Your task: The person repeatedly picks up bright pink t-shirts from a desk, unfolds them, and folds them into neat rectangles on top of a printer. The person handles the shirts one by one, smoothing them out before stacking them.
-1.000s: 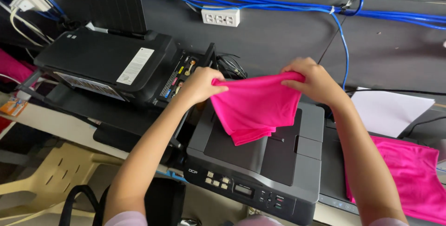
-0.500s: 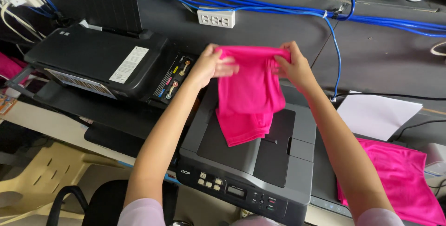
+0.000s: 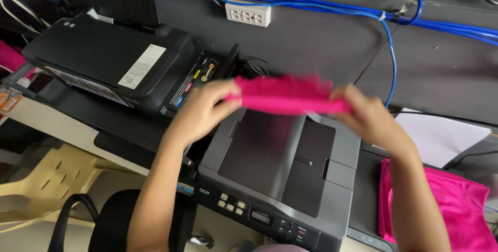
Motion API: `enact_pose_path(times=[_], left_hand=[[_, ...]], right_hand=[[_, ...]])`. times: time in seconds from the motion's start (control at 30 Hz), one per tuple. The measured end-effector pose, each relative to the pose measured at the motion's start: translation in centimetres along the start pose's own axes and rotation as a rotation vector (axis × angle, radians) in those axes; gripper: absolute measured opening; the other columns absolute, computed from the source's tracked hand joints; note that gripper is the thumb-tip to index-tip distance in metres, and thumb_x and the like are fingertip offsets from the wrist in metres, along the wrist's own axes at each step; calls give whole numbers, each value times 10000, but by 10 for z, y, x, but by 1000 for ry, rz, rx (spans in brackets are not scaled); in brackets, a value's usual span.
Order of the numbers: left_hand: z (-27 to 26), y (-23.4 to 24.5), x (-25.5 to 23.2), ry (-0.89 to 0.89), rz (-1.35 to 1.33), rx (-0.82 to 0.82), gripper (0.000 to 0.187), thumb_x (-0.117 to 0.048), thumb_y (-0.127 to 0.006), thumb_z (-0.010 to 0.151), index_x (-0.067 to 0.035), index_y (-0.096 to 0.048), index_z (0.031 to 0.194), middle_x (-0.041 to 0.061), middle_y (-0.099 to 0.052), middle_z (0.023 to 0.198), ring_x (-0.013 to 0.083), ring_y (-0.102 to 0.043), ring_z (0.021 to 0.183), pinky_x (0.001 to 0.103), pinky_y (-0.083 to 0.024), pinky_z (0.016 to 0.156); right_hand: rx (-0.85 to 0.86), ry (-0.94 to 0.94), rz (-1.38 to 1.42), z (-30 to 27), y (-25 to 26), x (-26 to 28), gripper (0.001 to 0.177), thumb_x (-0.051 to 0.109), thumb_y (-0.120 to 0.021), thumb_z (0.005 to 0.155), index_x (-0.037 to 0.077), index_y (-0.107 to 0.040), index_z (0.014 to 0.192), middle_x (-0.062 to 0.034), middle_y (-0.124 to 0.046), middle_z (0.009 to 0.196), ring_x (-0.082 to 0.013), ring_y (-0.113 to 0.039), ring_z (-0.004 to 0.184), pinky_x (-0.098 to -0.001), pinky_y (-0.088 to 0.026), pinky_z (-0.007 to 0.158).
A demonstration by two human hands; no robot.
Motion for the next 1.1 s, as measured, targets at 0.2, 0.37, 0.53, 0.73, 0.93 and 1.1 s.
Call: enact_pose_path(times=[0.2, 0.37, 0.53, 0.73, 0.93, 1.1], left_hand=[[-45, -28, -7, -740, 109, 8, 174, -215, -681, 943, -112, -544, 911, 178, -675, 1164, 403, -648, 1053, 456, -472, 896], [-84, -70, 57, 175, -110, 700, 255, -300, -654, 972, -57, -591, 1018, 119, -656, 789, 280, -652, 693, 414, -480, 658], [-92, -85, 80, 167, -142, 826, 272, -320, -609, 1025, -50, -580, 1028, 113, -606, 693, 250, -604, 667, 392, -449, 638], [-63, -117, 141, 92, -487, 351, 255, -309, -627, 1050, -53, -617, 1051, 18, -629, 917, 102, -589, 902, 279, -506, 823], [-23, -169, 176, 590, -1131, -187, 272, -328, -637, 973, -98, -672, 1115, -9, -694, 1024, 109, -629, 970, 273, -513, 840], [-22, -176, 155, 357, -750, 61, 399, -262, -748, 913, -79, -566, 1218, 26, -675, 1127, 144, -645, 1071, 308, -515, 942]], right_hand=[[129, 486, -18, -37, -38, 32, 291, 194, -736, 844, 84, -605, 1080, -235, -598, 1353, -405, -582, 1233, -444, -488, 1004], [570, 211, 316, -69, -77, -2, 337, 253, -736, 907, 63, -595, 1147, -139, -677, 1201, -326, -652, 1136, -435, -523, 917], [1005, -141, 214, -79, -99, -10, 418, 395, -669, 947, 145, -558, 1264, -94, -709, 915, -246, -685, 868, -372, -486, 754], [545, 31, 636, -60, -128, -55, 267, 191, -718, 927, 44, -610, 1122, -90, -640, 912, -195, -636, 821, -325, -540, 715], [305, -157, 491, -17, -149, -43, 293, 222, -634, 931, 42, -591, 1159, -79, -720, 1258, -197, -719, 925, -353, -559, 822], [17, 120, -307, -23, -153, -36, 317, 302, -685, 908, 38, -596, 1060, -183, -595, 1396, -370, -511, 1303, -507, -423, 1060]])
Point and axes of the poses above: each hand's wrist, its own z-axis towards the middle knuckle, its own y-axis out of the back of the hand, x = y × z, the point moved 2 cm from there along z, towards the middle knuckle
